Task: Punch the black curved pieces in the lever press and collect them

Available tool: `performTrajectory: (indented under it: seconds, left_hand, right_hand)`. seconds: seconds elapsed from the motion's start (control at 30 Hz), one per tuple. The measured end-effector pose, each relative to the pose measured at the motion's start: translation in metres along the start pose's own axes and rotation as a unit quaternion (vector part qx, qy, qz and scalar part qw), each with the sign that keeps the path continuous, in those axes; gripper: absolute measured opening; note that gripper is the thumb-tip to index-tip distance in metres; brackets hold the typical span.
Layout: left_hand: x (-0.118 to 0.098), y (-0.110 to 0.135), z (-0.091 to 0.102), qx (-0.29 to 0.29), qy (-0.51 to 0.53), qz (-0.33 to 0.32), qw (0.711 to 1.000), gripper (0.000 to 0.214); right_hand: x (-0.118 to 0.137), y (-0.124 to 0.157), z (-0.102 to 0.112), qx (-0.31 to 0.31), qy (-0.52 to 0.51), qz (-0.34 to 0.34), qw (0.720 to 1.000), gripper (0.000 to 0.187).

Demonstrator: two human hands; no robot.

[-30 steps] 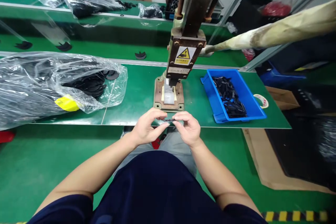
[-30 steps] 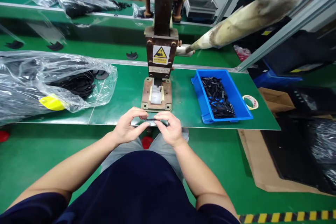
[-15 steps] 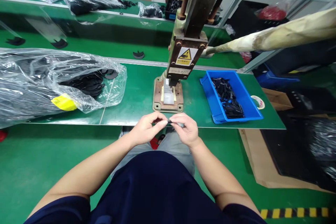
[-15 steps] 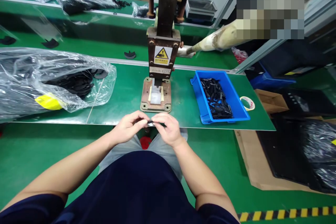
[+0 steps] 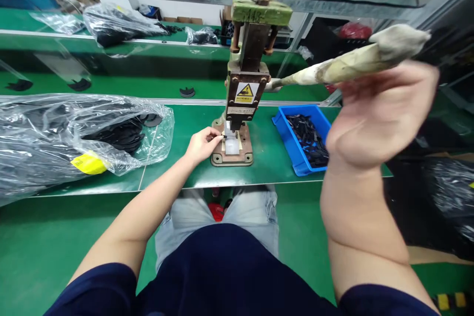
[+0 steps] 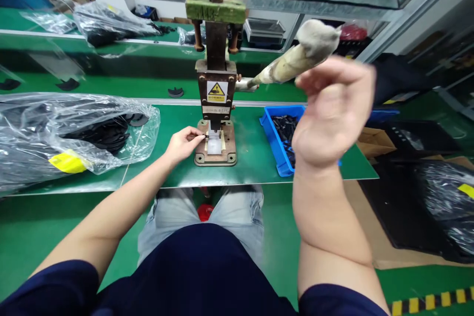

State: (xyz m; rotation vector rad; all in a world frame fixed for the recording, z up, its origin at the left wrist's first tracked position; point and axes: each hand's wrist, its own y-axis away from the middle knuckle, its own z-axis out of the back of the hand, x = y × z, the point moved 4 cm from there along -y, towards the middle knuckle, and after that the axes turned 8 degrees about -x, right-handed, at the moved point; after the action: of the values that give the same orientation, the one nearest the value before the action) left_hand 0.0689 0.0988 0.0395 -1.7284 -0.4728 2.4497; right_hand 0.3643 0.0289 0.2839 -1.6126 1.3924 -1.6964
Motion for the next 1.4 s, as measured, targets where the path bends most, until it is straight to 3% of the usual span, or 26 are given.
performTrajectory:
  seconds: [0.13, 0.23, 0.33, 0.47, 0.63, 0.8, 0.87, 0.97, 1.07, 1.13, 1.23, 1.4]
  left_hand:
    - [-0.006, -0.019, -0.016, 0.066, -0.159, -0.096, 0.981, 0.016]
    - [-0.014, -0.021, -0.023, 0.111, -0.188, -0.144, 0.965, 0.018]
    - [-0.018, -0.022, -0.025, 0.128, -0.188, -0.159, 0.961, 0.019]
    - [-0.016, -0.023, -0.025, 0.112, -0.182, -0.152, 0.965, 0.018]
    - [-0.012, -0.022, -0.027, 0.102, -0.168, -0.153, 0.968, 0.015]
    - [-0.013, -0.020, -0.020, 0.112, -0.148, -0.159, 0.970, 0.016]
    - [-0.004, -0.028, 0.001, 0.098, -0.175, -0.138, 0.970, 0.019]
    - [0.021, -0.047, 0.066, 0.011, -0.300, -0.082, 0.950, 0.025]
    - [0.052, -0.065, 0.146, -0.073, -0.447, 0.022, 0.891, 0.030]
    - [0.072, -0.072, 0.184, -0.075, -0.508, 0.097, 0.852, 0.036]
    - [0.090, -0.079, 0.204, -0.034, -0.558, 0.136, 0.818, 0.046]
    - [0.092, -0.088, 0.194, 0.000, -0.580, 0.132, 0.804, 0.051]
  right_hand:
    - [0.041, -0.036, -0.043, 0.075, -0.047, -0.050, 0.995, 0.079]
    - [0.043, -0.039, -0.050, 0.127, -0.046, -0.031, 0.990, 0.060]
    - [0.027, -0.032, -0.043, 0.207, -0.061, -0.026, 0.976, 0.044]
    - [0.007, -0.001, -0.026, 0.229, -0.055, -0.005, 0.972, 0.032]
    - [-0.013, 0.067, -0.006, 0.222, 0.006, 0.053, 0.973, 0.028]
    - [-0.033, 0.109, 0.009, 0.170, 0.036, 0.079, 0.982, 0.017]
    - [-0.040, 0.114, 0.010, 0.137, 0.038, 0.079, 0.987, 0.015]
    - [-0.045, 0.115, 0.008, 0.098, 0.026, 0.082, 0.991, 0.018]
    - [-0.045, 0.115, 0.005, 0.071, 0.015, 0.089, 0.993, 0.024]
    - [-0.044, 0.116, 0.003, 0.062, 0.007, 0.095, 0.994, 0.024]
    - [-0.044, 0.115, 0.002, 0.058, -0.014, 0.105, 0.993, 0.023]
    - [-0.042, 0.115, 0.003, 0.073, -0.010, 0.106, 0.992, 0.023]
